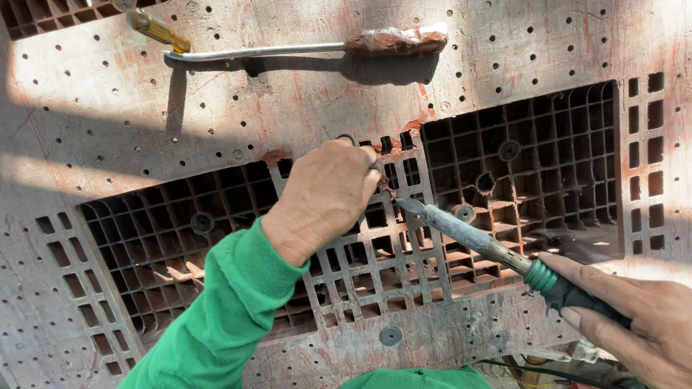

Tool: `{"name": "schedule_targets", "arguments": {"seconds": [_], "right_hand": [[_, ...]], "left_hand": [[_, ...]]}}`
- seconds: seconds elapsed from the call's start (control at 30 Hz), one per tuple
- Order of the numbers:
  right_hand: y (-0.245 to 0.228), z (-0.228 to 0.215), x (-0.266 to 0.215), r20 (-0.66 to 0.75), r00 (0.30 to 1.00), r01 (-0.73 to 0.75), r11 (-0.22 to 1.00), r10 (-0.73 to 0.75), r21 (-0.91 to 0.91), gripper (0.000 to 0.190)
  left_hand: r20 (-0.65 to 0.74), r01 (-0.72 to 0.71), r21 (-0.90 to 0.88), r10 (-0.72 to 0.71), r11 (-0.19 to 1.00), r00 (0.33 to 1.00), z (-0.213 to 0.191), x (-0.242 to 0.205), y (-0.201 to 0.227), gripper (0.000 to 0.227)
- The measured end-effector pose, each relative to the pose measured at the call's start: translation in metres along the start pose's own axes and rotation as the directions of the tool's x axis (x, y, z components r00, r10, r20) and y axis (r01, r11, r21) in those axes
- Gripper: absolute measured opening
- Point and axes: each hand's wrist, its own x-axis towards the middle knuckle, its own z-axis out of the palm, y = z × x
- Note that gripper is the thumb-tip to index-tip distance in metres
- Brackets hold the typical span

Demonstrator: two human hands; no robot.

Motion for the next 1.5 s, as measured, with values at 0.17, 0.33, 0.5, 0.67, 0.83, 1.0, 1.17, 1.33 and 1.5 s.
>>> {"name": "schedule_targets", "arguments": {"seconds": [0.17, 0.33, 0.5, 0.67, 0.83, 1.0, 1.17, 1.33, 1.5], "right_hand": [[-0.02, -0.015, -0.007, 0.025, 0.998, -0.049, 0.996, 0.051, -0.071, 0.071], [-0.029, -0.029, -0.009, 0.037, 0.998, 0.063, 0.971, -0.056, -0.229, 0.077], [-0.035, -0.034, -0.007, 0.026, 0.993, 0.117, 0.979, -0.115, -0.169, 0.079], [-0.029, -0.044, 0.005, 0.109, 0.993, -0.027, 0.978, 0.05, -0.205, 0.07], [-0.024, -0.042, 0.01, 0.097, 0.994, -0.045, 0.998, 0.05, -0.054, 0.07], [-0.021, -0.043, 0.01, 0.076, 0.997, -0.001, 0.988, 0.014, -0.157, 0.072], [-0.026, -0.042, 0.007, -0.086, 0.977, 0.178, 0.966, -0.197, -0.189, 0.074], [-0.038, -0.054, 0.013, -0.07, 0.992, 0.082, 0.969, -0.101, -0.233, 0.075], [-0.052, -0.06, 0.019, -0.121, 0.987, 0.056, 0.931, -0.106, -0.361, 0.075]], "left_hand": [[0.094, 0.038, 0.115, -0.048, 0.993, 0.994, 0.008, 0.006, 0.009, 0.023], [0.146, 0.056, 0.108, -0.072, 0.993, 0.987, 0.012, 0.007, 0.01, 0.024], [0.09, 0.016, 0.09, -0.025, 0.996, 0.996, 0.011, 0.008, 0.009, 0.026], [0.086, 0.002, 0.078, -0.009, 0.997, 0.996, 0.013, 0.007, 0.008, 0.024], [0.109, -0.032, 0.114, 0.019, 0.993, 0.994, 0.016, 0.009, 0.009, 0.022], [0.085, -0.089, 0.086, 0.081, 0.992, 0.993, 0.017, 0.011, 0.009, 0.02], [0.164, -0.047, 0.069, 0.035, 0.997, 0.986, 0.008, 0.015, 0.01, 0.025], [0.121, 0.016, 0.046, -0.021, 0.999, 0.992, -0.008, 0.017, 0.002, 0.023], [0.068, 0.065, 0.079, -0.071, 0.995, 0.995, -0.016, 0.029, -0.018, 0.028]]}}
